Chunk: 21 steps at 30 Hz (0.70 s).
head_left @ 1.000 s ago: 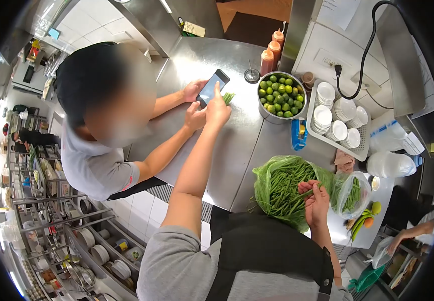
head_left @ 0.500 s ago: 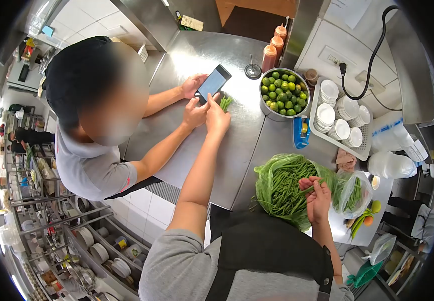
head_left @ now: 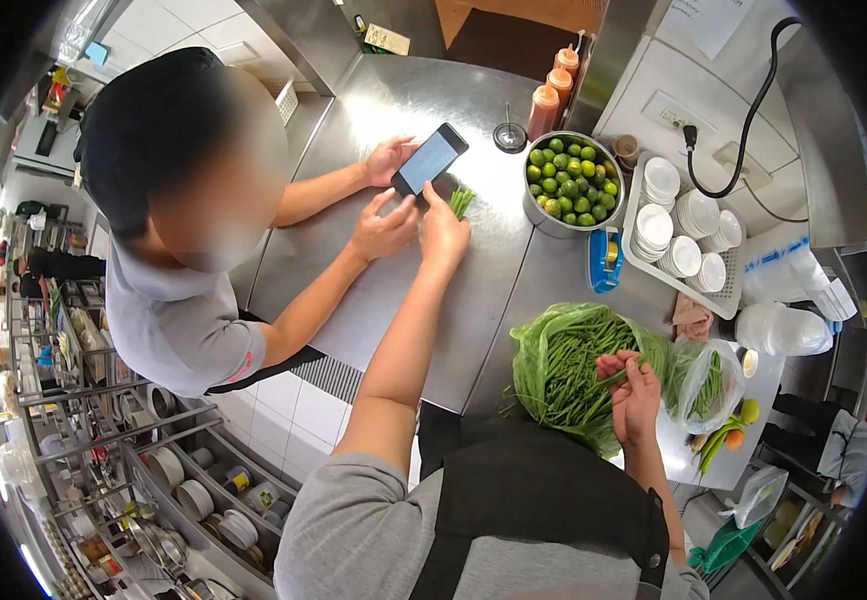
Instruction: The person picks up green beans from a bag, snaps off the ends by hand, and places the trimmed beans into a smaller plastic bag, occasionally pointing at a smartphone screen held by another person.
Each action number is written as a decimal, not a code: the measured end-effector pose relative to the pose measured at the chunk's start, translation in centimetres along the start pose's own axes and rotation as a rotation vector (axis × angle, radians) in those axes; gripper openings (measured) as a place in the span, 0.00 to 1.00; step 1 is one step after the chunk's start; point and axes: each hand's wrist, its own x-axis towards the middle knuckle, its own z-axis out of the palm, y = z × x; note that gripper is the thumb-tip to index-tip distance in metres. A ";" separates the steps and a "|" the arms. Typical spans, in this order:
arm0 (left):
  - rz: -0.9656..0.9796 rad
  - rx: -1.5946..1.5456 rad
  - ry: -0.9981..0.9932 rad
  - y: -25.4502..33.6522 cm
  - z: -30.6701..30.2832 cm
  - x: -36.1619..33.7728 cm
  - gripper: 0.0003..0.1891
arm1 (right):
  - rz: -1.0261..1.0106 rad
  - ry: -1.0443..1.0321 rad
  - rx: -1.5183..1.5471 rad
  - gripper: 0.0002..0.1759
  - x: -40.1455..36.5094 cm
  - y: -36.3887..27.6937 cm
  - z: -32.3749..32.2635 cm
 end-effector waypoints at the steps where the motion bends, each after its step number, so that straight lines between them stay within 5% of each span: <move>1: -0.008 -0.006 -0.012 0.3 -0.3 -0.1 0.51 | -0.001 0.000 -0.005 0.11 0.0 0.0 0.0; 11: 0.129 0.019 -0.032 2.1 -1.0 2.0 0.56 | 0.000 -0.015 -0.016 0.11 0.1 0.0 0.1; 21: 0.035 -0.002 -0.095 3.8 -0.4 0.6 0.50 | 0.003 0.008 -0.010 0.11 -0.1 0.4 -0.5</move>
